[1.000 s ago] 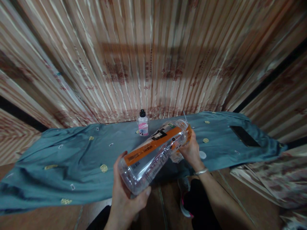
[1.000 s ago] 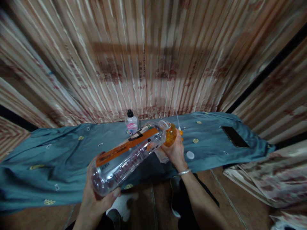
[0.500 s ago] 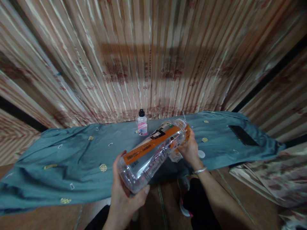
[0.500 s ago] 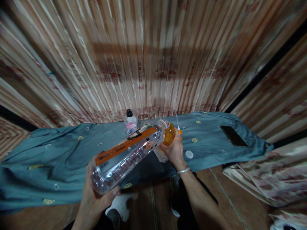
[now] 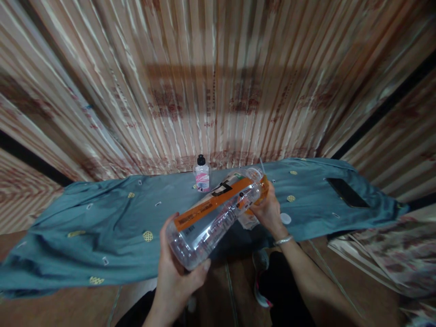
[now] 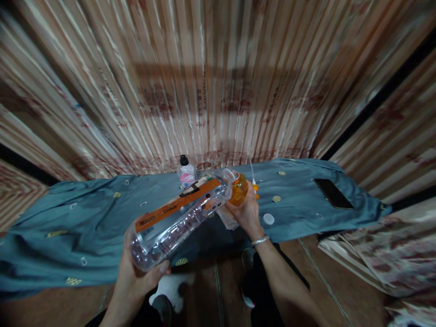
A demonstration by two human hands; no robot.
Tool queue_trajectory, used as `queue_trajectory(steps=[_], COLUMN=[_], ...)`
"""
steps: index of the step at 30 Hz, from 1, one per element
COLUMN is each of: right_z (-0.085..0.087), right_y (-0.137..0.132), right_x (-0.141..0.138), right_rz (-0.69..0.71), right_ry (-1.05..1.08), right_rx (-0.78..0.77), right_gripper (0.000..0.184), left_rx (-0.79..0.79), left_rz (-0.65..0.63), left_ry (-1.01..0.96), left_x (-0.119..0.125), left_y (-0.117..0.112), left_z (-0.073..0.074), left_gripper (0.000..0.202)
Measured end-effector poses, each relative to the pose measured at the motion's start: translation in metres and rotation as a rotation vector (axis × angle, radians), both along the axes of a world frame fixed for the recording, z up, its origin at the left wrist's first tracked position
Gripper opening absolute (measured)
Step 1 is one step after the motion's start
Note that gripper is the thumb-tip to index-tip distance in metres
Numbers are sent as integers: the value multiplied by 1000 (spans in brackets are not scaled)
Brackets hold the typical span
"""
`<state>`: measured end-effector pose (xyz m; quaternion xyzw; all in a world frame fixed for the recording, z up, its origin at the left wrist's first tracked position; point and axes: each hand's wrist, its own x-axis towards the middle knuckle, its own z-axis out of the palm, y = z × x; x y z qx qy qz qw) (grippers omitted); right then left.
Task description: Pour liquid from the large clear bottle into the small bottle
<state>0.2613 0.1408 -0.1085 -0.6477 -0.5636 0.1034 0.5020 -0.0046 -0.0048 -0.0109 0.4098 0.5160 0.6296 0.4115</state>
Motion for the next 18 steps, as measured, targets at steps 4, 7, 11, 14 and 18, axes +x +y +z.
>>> queue_trajectory(steps=[4,7,11,14,18], right_z=[0,2,8,12,13], right_y=[2,2,3,3,3], right_x=[-2,-5,-6,-5,-5], right_rz=[8,12,33,30,14], right_ry=[8,30,46,48,54], right_rx=[1,-5,-9,-11,-16], right_gripper=[116,114,108,109,108], left_rx=[-6,7,6,-12,-20], left_rz=[5,7,15,14,-13], left_ry=[24,25,-6,-19,-34], left_x=[-3,-5,-3,0,1], left_y=[1,3,6,7,9], left_z=[-4,-7,-7,-6,-3], left_gripper=[107,108,112,116,113])
